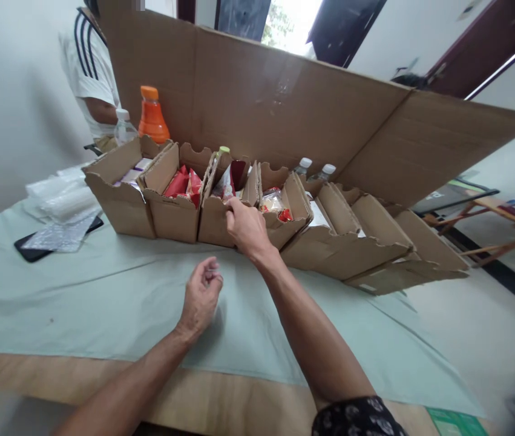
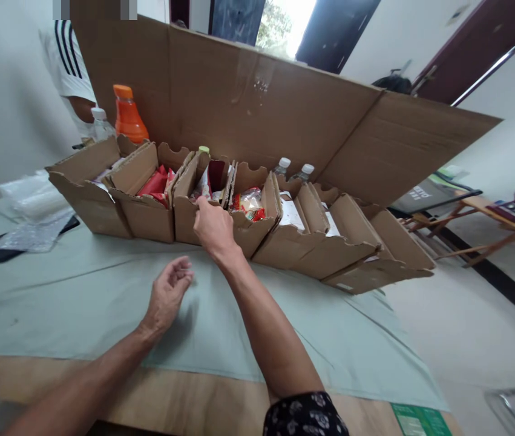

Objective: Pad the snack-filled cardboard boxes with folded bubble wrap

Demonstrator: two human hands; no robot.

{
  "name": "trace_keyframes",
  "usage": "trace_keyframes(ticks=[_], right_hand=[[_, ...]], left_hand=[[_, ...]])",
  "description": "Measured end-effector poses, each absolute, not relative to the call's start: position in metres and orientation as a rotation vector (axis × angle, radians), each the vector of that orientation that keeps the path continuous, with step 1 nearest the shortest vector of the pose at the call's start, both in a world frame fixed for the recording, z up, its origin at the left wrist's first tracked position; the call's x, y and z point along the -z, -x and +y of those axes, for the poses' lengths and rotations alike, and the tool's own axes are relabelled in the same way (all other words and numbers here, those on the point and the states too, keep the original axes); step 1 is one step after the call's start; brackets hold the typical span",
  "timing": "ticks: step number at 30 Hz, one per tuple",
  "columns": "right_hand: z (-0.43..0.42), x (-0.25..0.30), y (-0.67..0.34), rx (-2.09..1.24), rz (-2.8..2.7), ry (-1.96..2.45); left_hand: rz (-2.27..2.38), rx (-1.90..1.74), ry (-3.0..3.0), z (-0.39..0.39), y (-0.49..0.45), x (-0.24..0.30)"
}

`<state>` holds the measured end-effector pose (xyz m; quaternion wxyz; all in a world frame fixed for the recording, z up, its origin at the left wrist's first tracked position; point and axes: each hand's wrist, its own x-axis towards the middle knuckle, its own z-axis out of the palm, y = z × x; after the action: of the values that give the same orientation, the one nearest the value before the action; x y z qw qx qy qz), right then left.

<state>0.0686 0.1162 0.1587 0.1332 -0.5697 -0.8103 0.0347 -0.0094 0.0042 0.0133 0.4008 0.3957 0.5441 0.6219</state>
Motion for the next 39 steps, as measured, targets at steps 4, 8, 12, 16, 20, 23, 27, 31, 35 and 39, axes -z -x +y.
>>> trace_keyframes(ticks=[4, 8, 12, 16, 20, 23, 27, 31, 35, 39], right_hand=[[0.08, -0.155, -0.077, -0.068, -2.335, 1.684], [0.0, -0.147, -0.113, -0.12, -2.362, 1.501], [-0.073, -0.144, -0.18, -0.237, -2.38, 1.24], [-0.112, -0.132, -0.258, -0.228, -2.047, 1.363], [-0.138, -0.099, -0.298, -0.385, -1.784, 1.417], [-0.15, -0.071, -0.292, -0.533, -1.895, 1.43], [-0.133, -0.053, -0.264, -0.451, -1.836, 1.56], [-0.075, -0.062, -0.252, -0.51, -1.74, 1.546], [-0.027, -0.062, -0.252, -0.54, -1.665, 1.536], [-0.021, -0.03, -0.251, -0.481, -1.66, 1.662]], left_hand=[[1.442, -1.915, -0.987, -0.007, 0.035, -0.036], [1.548, -2.03, -0.975, -0.047, 0.056, -0.048], [1.589, -1.892, -1.072, -0.088, 0.068, -0.039], [1.531, -1.78, -1.196, -0.11, 0.072, -0.03], [1.333, -1.612, -1.235, -0.12, 0.064, -0.017], [1.354, -1.422, -1.263, -0.125, 0.052, -0.008], [1.418, -1.357, -1.278, -0.116, 0.039, -0.012], [1.339, -1.394, -1.377, -0.067, 0.031, -0.034], [1.279, -1.375, -1.481, -0.011, 0.026, -0.046], [1.354, -1.212, -1.582, -0.01, 0.032, -0.029]])
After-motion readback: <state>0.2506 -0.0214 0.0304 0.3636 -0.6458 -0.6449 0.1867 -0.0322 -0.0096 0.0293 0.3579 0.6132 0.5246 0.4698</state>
